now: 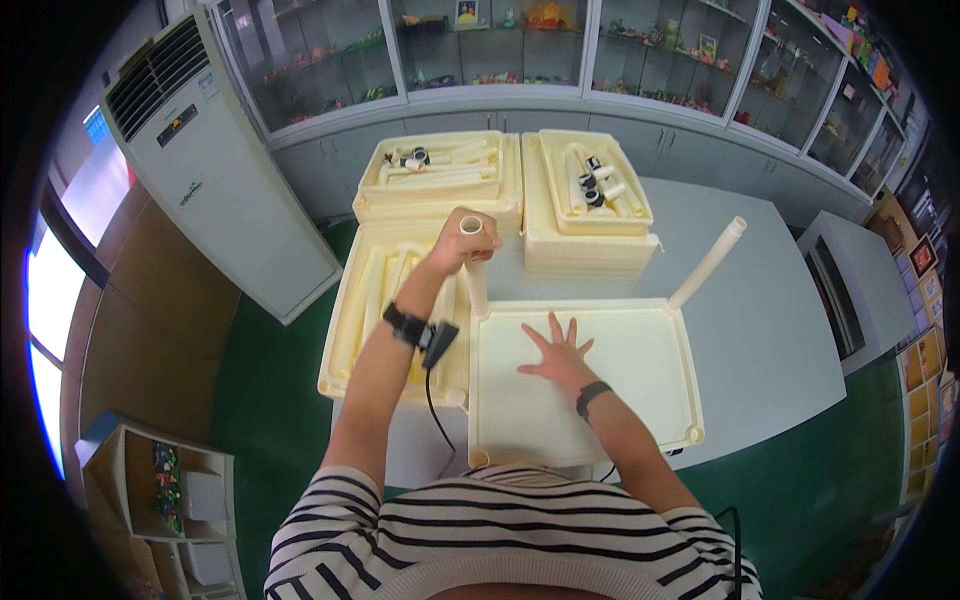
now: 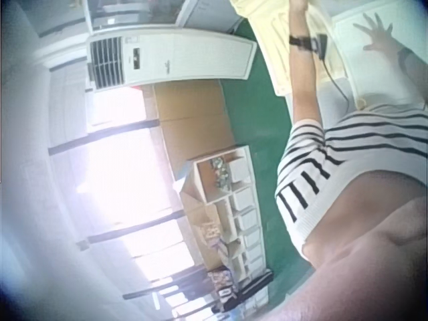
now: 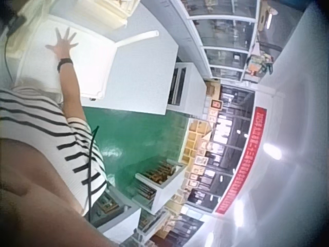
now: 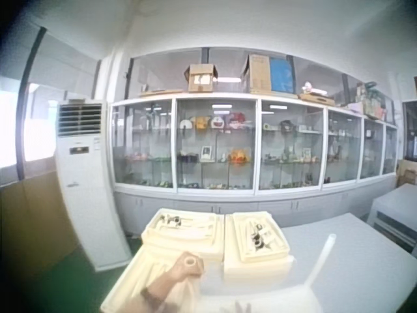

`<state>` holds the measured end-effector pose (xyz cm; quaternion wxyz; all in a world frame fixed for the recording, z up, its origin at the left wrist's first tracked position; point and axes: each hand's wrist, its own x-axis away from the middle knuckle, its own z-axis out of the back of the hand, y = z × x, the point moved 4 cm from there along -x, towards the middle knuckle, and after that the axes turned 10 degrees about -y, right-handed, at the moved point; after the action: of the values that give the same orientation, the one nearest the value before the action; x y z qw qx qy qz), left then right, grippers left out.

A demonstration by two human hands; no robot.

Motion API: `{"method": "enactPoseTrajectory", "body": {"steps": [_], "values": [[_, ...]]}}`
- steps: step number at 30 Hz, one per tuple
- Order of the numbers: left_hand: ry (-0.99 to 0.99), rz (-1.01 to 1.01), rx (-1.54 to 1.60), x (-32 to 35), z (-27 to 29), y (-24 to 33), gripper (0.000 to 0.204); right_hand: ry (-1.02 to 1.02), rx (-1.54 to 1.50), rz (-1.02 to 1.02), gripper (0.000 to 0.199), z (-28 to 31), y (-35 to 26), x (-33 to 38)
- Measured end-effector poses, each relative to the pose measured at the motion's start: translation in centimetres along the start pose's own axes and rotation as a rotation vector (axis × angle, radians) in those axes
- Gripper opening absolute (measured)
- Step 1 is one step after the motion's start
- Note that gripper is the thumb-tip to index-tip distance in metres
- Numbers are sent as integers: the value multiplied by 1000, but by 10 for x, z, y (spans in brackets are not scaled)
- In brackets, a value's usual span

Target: The person separates the components of a plastic rolling cart by hand, including lifting trays and removing support legs one by one.

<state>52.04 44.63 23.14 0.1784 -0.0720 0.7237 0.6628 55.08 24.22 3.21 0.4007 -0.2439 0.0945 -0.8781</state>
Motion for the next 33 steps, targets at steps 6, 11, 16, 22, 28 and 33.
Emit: {"method": "enactPoseTrajectory", "body": {"steps": [6,11,16,22,28,33], "values": [[-5,-274,1,-35,-26,77,25,-54,11,-25,87,3,-2,-10],[71,-299,-1350,0,-7,92,18,-60,-31,-43,87,4,0,-6],[293,-157,-1441,104,24,11,29,-62,-47,-29,87,0,3,-3],[117,143,-1343,175,21,-46,33,-100,-23,-34,87,1,2,-6],[92,463,-1325,203,13,-67,52,-138,87,1,80,17,-3,-5],[139,285,-1129,187,-39,-106,46,542,-596,118,44,82,80,-12]]}}
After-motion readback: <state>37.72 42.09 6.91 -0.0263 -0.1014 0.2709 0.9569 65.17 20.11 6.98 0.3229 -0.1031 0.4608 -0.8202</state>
